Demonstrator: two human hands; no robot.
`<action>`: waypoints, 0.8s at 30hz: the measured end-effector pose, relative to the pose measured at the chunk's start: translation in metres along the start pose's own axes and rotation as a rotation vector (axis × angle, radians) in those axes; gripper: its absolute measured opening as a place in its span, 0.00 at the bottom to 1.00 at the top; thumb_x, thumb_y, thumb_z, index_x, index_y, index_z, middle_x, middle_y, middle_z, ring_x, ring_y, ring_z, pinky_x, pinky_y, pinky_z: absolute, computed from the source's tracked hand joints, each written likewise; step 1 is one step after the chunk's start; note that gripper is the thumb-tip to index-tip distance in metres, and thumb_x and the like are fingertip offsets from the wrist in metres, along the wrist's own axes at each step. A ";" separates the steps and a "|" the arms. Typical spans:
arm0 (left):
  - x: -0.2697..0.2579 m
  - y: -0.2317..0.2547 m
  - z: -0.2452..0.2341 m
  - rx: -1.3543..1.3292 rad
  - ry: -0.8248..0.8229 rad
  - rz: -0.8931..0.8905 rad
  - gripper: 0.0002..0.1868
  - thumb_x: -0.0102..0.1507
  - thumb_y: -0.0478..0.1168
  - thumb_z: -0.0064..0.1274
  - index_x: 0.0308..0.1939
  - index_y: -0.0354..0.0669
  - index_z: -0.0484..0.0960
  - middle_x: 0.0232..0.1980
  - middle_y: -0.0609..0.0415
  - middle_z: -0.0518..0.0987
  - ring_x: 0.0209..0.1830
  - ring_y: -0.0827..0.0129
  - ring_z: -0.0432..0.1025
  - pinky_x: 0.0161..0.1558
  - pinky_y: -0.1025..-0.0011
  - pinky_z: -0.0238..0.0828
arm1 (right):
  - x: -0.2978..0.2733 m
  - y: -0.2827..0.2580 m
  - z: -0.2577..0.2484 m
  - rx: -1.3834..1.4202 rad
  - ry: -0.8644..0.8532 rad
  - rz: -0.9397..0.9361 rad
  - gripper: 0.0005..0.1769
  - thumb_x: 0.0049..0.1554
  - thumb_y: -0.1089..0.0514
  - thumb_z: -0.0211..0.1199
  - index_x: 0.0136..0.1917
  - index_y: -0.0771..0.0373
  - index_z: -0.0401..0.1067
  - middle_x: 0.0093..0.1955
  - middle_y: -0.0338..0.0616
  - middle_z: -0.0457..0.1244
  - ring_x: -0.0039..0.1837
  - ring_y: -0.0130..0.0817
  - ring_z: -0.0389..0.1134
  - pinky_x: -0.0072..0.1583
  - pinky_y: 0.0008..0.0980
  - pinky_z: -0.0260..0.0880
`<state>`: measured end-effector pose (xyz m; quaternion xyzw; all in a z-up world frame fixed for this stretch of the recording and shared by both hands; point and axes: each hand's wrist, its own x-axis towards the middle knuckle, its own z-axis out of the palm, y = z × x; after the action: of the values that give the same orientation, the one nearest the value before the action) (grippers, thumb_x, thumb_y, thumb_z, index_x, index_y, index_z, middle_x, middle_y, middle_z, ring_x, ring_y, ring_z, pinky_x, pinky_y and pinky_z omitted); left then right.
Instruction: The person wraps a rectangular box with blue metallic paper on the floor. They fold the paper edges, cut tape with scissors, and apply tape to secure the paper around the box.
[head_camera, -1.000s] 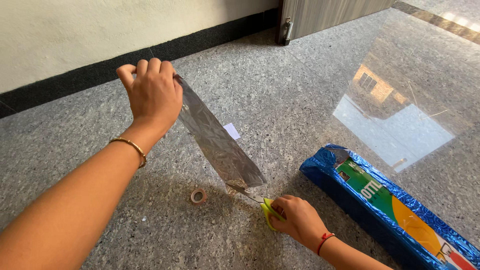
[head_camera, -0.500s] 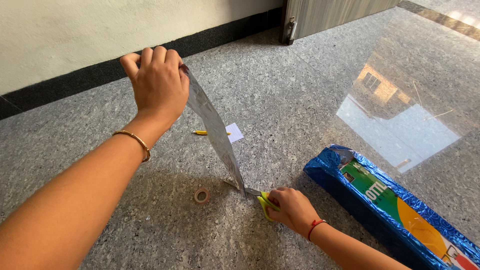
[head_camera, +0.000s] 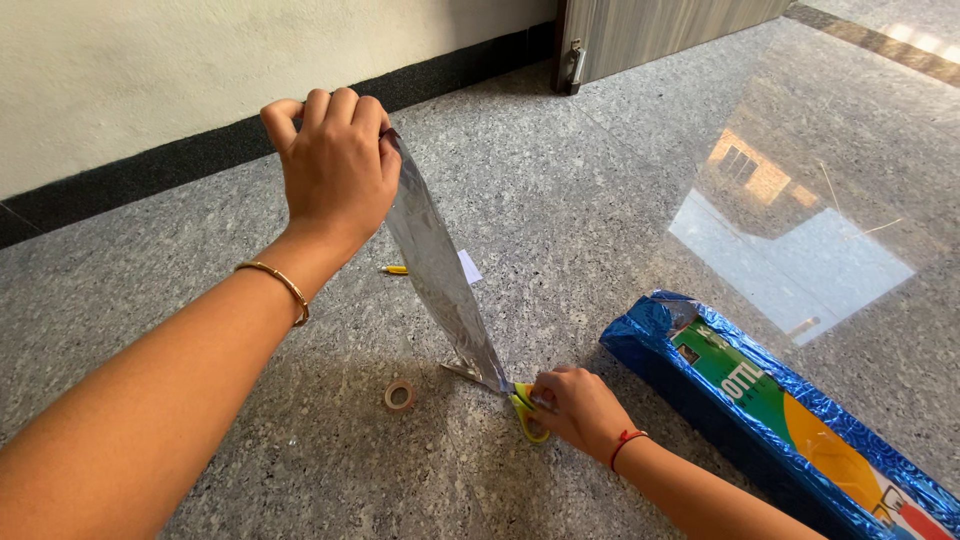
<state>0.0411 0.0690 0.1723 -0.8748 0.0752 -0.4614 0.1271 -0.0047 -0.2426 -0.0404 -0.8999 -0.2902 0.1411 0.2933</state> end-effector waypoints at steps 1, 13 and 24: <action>0.002 0.002 -0.001 -0.013 0.003 0.000 0.05 0.67 0.39 0.59 0.37 0.48 0.79 0.41 0.60 0.75 0.49 0.66 0.67 0.60 0.60 0.52 | 0.001 0.004 0.001 0.052 0.006 0.038 0.13 0.50 0.51 0.70 0.45 0.60 0.79 0.42 0.44 0.71 0.45 0.39 0.74 0.50 0.36 0.75; 0.035 0.034 -0.013 -0.099 0.057 0.062 0.04 0.65 0.38 0.59 0.39 0.48 0.79 0.40 0.60 0.76 0.46 0.67 0.68 0.58 0.61 0.53 | 0.004 0.028 -0.008 1.181 -0.262 0.507 0.23 0.63 0.49 0.55 0.63 0.67 0.73 0.60 0.50 0.68 0.64 0.34 0.71 0.66 0.33 0.71; 0.074 0.081 -0.032 -0.240 0.121 0.091 0.06 0.63 0.38 0.61 0.37 0.47 0.78 0.39 0.59 0.75 0.44 0.65 0.68 0.56 0.60 0.52 | -0.012 -0.003 -0.035 1.440 -0.299 0.393 0.25 0.63 0.46 0.54 0.68 0.60 0.67 0.61 0.41 0.66 0.62 0.32 0.69 0.65 0.38 0.72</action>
<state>0.0550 -0.0321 0.2246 -0.8500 0.1771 -0.4948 0.0377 -0.0006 -0.2635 -0.0106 -0.4927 0.0024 0.4657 0.7350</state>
